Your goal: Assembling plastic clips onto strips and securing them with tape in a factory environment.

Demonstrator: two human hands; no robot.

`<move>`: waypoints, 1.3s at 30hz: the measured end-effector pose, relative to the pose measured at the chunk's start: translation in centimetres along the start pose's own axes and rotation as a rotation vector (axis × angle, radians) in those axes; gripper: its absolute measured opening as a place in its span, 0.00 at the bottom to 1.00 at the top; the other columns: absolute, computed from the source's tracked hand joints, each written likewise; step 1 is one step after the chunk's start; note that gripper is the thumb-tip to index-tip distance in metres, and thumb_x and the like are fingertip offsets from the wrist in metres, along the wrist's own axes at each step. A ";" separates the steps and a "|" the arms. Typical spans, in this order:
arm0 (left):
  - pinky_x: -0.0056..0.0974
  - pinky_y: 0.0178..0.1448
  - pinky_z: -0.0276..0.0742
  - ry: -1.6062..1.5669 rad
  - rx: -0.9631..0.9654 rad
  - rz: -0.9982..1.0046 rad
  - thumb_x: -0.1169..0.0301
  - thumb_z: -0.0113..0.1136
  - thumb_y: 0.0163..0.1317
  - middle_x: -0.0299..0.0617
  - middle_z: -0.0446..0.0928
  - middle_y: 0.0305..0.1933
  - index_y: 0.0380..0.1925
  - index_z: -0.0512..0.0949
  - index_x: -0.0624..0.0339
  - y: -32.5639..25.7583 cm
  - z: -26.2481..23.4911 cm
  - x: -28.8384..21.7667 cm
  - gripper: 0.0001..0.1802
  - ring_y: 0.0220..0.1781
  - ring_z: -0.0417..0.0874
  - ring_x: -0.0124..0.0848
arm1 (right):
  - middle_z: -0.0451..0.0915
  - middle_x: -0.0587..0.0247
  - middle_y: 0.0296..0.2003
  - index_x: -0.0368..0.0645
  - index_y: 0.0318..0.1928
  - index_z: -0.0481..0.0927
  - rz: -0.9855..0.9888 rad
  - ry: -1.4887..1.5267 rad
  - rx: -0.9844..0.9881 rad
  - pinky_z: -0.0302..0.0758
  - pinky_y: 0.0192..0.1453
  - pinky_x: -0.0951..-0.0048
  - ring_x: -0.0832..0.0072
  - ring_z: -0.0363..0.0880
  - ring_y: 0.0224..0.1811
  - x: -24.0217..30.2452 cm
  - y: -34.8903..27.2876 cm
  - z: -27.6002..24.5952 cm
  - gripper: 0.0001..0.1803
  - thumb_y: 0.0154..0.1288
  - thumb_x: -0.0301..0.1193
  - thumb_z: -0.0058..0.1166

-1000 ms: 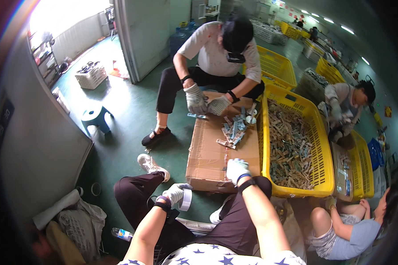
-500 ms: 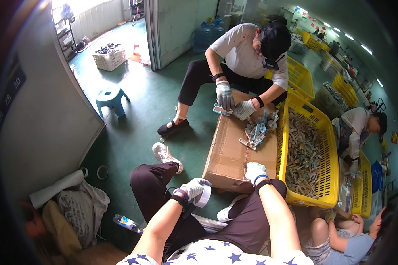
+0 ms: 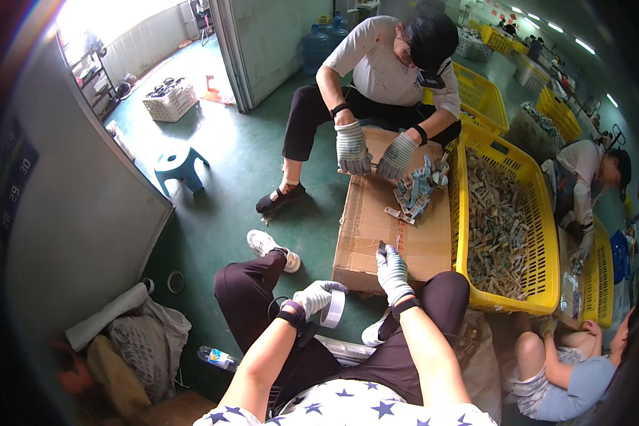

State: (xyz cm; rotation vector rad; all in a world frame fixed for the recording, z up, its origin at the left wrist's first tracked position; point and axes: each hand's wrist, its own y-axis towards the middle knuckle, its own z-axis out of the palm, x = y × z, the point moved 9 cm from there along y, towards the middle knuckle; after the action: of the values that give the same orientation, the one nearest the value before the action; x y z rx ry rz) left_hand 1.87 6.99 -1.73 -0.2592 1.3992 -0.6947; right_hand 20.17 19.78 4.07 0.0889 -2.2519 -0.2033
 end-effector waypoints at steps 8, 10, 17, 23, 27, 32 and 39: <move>0.31 0.47 0.76 -0.051 0.043 0.091 0.82 0.58 0.57 0.34 0.81 0.39 0.47 0.80 0.60 0.0 1.3 -0.7 0.17 0.39 0.79 0.24 | 0.79 0.62 0.32 0.43 0.38 0.77 0.051 0.130 0.036 0.74 0.39 0.70 0.70 0.75 0.34 -4.6 0.2 2.6 0.04 0.62 0.25 0.54; 0.31 0.48 0.76 -0.048 0.031 0.080 0.82 0.58 0.57 0.34 0.81 0.40 0.47 0.80 0.60 0.4 1.0 -0.1 0.17 0.40 0.79 0.24 | 0.77 0.71 0.31 0.42 0.36 0.77 0.122 0.271 0.025 0.73 0.37 0.80 0.85 0.69 0.31 -5.8 -0.1 3.2 0.04 0.63 0.20 0.52; 0.31 0.48 0.76 -0.040 -0.003 0.038 0.81 0.59 0.57 0.34 0.80 0.42 0.48 0.79 0.60 0.7 -0.3 1.6 0.17 0.41 0.79 0.24 | 0.74 0.74 0.28 0.43 0.37 0.74 -0.018 0.156 0.053 0.68 0.33 0.79 0.85 0.65 0.29 -4.0 -0.7 3.2 0.03 0.66 0.22 0.50; 0.31 0.48 0.76 -0.051 0.008 0.044 0.80 0.61 0.56 0.34 0.81 0.43 0.47 0.80 0.60 1.4 0.7 1.0 0.17 0.42 0.79 0.24 | 0.73 0.73 0.27 0.44 0.38 0.74 -0.040 0.167 -0.009 0.68 0.33 0.77 0.84 0.65 0.28 -5.4 -0.5 2.1 0.02 0.66 0.24 0.52; 0.31 0.49 0.76 -0.076 -0.035 0.034 0.80 0.61 0.56 0.34 0.81 0.43 0.47 0.80 0.60 0.5 -0.5 1.7 0.17 0.42 0.79 0.24 | 0.74 0.73 0.28 0.44 0.39 0.73 0.086 0.241 0.100 0.68 0.33 0.76 0.83 0.66 0.29 -2.4 -1.5 2.0 0.03 0.67 0.26 0.52; 0.31 0.49 0.76 -0.069 -0.002 0.066 0.80 0.62 0.55 0.35 0.81 0.43 0.47 0.80 0.60 1.3 0.7 1.3 0.17 0.41 0.79 0.24 | 0.77 0.71 0.31 0.44 0.38 0.73 0.129 0.414 -0.001 0.71 0.38 0.78 0.82 0.70 0.31 -7.3 -0.6 3.0 0.03 0.69 0.29 0.49; 0.30 0.47 0.75 -0.065 -0.072 0.104 0.80 0.61 0.57 0.34 0.82 0.40 0.45 0.81 0.60 -0.8 -0.4 1.1 0.15 0.40 0.79 0.23 | 0.80 0.63 0.36 0.44 0.44 0.70 0.285 0.840 0.125 0.74 0.46 0.75 0.78 0.76 0.36 -0.3 -3.4 1.1 0.05 0.70 0.29 0.46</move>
State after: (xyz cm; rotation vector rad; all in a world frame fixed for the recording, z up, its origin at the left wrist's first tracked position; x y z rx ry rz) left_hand 1.26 5.76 -2.26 -0.2617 1.3675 -0.5468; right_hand 19.47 16.61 2.56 -0.0727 -1.4136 0.1185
